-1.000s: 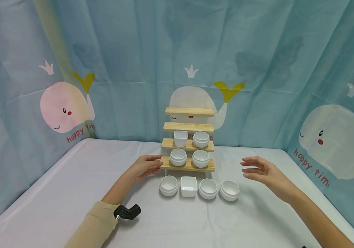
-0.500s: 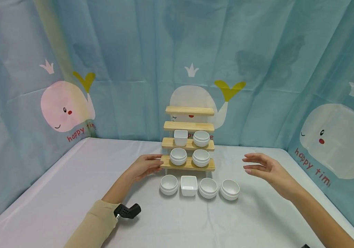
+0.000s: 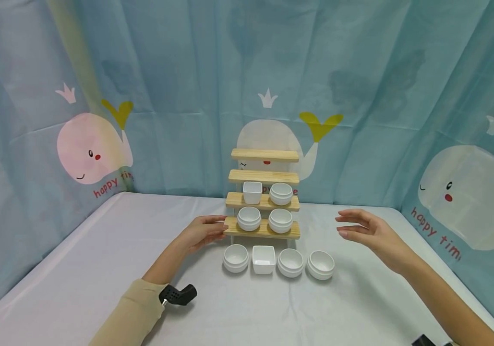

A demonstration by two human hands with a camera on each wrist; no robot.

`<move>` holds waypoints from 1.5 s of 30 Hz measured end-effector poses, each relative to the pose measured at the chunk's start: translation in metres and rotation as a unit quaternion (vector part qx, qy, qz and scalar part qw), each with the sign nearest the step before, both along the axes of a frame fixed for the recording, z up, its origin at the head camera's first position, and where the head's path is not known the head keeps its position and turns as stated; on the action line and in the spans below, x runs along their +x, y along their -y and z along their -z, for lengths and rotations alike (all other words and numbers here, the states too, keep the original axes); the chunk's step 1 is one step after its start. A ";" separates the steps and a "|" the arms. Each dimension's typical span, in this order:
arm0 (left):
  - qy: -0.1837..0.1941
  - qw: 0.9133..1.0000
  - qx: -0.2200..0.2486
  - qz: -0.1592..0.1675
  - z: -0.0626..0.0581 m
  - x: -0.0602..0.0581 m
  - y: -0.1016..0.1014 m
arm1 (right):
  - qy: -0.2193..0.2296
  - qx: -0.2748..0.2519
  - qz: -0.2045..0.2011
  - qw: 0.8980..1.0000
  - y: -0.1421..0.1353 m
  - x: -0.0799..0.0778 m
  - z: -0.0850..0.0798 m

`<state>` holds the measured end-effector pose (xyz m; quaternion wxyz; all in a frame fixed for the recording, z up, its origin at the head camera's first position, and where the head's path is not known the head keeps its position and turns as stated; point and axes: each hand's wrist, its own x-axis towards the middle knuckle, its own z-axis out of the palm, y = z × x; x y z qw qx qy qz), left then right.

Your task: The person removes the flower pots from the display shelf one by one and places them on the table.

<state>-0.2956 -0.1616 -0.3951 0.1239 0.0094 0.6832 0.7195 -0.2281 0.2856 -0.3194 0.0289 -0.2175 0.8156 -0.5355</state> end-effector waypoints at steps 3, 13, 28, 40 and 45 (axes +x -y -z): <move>0.001 1.000 0.001 0.001 0.001 0.000 0.000 | 0.000 0.006 0.004 1.000 0.005 -0.002 -0.002; 0.001 1.000 -0.006 0.000 0.001 0.000 0.000 | -0.004 0.005 -0.003 1.000 0.018 -0.008 -0.011; -0.004 1.000 -0.009 0.004 0.000 0.003 -0.001 | 0.004 0.010 0.017 1.000 0.041 -0.015 -0.022; -0.008 1.000 0.014 0.001 -0.001 0.004 -0.001 | 0.003 0.017 0.006 1.000 0.053 -0.021 -0.029; -0.008 1.000 0.012 0.002 -0.001 0.004 -0.002 | 0.001 0.013 0.005 1.000 0.059 -0.023 -0.032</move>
